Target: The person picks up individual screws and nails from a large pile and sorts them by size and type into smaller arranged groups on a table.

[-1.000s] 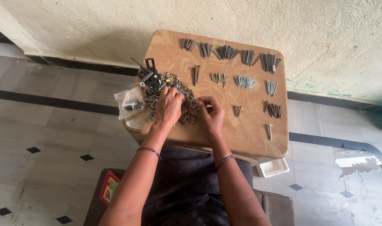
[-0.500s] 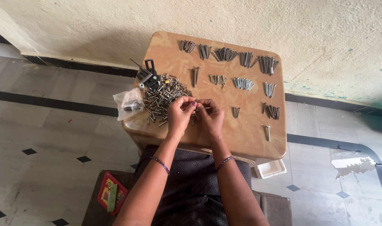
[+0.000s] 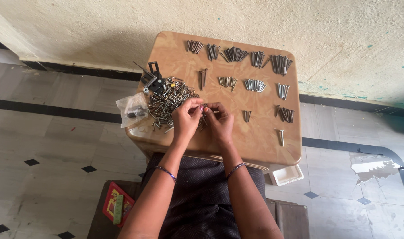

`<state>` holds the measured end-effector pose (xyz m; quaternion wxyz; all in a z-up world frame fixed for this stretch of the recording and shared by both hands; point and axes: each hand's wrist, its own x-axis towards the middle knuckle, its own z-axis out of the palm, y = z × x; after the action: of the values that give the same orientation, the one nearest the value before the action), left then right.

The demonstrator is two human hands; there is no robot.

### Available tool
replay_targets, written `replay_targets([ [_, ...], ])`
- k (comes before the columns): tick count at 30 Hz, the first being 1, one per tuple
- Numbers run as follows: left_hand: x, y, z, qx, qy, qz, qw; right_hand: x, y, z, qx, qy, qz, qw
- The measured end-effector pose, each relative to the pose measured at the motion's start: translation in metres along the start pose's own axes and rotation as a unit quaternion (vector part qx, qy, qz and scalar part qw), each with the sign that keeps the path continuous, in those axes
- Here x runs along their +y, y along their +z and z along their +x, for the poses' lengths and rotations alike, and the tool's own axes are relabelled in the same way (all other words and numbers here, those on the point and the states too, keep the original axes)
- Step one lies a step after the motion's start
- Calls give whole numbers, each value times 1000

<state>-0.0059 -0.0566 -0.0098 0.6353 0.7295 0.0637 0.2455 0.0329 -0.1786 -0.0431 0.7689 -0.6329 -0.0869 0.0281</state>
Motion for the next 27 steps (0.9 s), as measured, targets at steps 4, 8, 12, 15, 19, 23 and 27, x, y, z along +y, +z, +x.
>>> replay_targets([
  [4,-7,-29,16,-55,-5,-42,998,4,0,-1,23,-38,-40,998],
  [8,0,-63,20,11,72,152,986,-10,-8,-10,151,-134,-244,949],
  [12,12,-63,11,-37,155,400,902,-28,-19,-36,229,-159,-516,810],
  [15,11,-53,9,-73,147,413,896,-30,-26,-36,231,-115,-547,796],
  [19,9,-46,8,-54,167,425,888,-30,-25,-28,241,-103,-563,783],
  [23,0,-40,14,-67,142,515,843,-30,-21,-27,235,-85,-568,784],
  [27,-1,-40,14,-47,156,528,833,-32,-18,-32,231,-77,-565,788],
])
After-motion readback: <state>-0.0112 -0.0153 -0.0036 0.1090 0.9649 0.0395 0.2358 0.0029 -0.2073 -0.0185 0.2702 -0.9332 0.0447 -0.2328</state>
